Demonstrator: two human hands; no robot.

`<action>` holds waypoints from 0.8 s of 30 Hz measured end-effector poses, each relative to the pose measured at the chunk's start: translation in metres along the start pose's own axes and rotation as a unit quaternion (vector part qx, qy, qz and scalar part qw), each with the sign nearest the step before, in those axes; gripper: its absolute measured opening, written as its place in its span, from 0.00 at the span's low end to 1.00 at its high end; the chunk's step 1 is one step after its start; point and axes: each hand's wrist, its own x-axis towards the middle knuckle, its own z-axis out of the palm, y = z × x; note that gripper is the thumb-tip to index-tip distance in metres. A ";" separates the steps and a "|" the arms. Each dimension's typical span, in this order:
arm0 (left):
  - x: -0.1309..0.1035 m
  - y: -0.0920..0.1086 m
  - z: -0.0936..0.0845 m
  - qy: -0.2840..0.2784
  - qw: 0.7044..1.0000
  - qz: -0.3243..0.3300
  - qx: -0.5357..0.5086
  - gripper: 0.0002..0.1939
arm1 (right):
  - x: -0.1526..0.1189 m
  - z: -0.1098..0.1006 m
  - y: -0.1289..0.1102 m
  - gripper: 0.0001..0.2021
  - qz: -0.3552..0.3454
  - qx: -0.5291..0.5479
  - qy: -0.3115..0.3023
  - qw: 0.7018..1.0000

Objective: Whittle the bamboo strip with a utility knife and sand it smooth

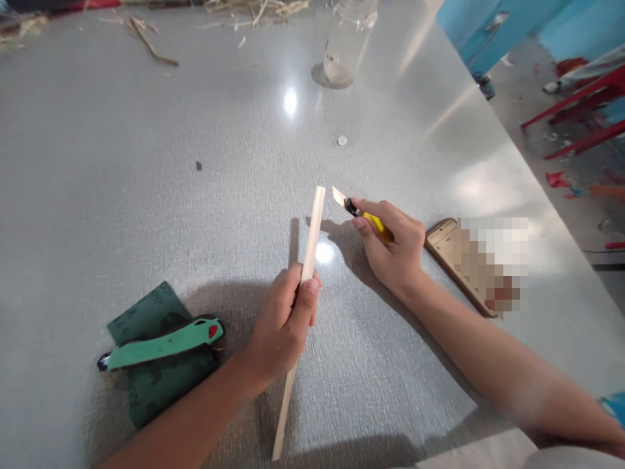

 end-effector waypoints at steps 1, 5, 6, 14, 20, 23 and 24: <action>0.000 0.000 0.000 0.001 1.000 0.002 -0.007 0.15 | -0.001 0.000 -0.001 0.12 -0.005 0.002 0.002 1.000; -0.001 -0.002 0.002 0.013 0.999 -0.012 -0.037 0.14 | -0.009 0.002 -0.008 0.12 -0.026 0.023 -0.005 0.999; -0.001 -0.003 0.002 0.017 0.998 -0.018 -0.049 0.14 | -0.011 0.003 -0.010 0.12 -0.031 0.032 -0.014 0.999; 0.003 -0.005 0.003 0.039 0.993 -0.021 -0.109 0.14 | -0.015 0.005 -0.020 0.14 -0.113 0.035 -0.091 0.989; 0.004 -0.004 0.005 0.041 0.993 -0.013 -0.114 0.15 | -0.016 0.006 -0.019 0.12 -0.148 0.017 -0.136 0.979; 0.003 -0.002 0.007 0.043 0.985 -0.017 -0.168 0.15 | -0.015 0.006 -0.019 0.12 -0.160 0.028 -0.148 0.976; 0.003 -0.002 0.007 0.042 0.982 -0.018 -0.181 0.15 | -0.015 0.007 -0.019 0.13 -0.160 0.034 -0.147 0.975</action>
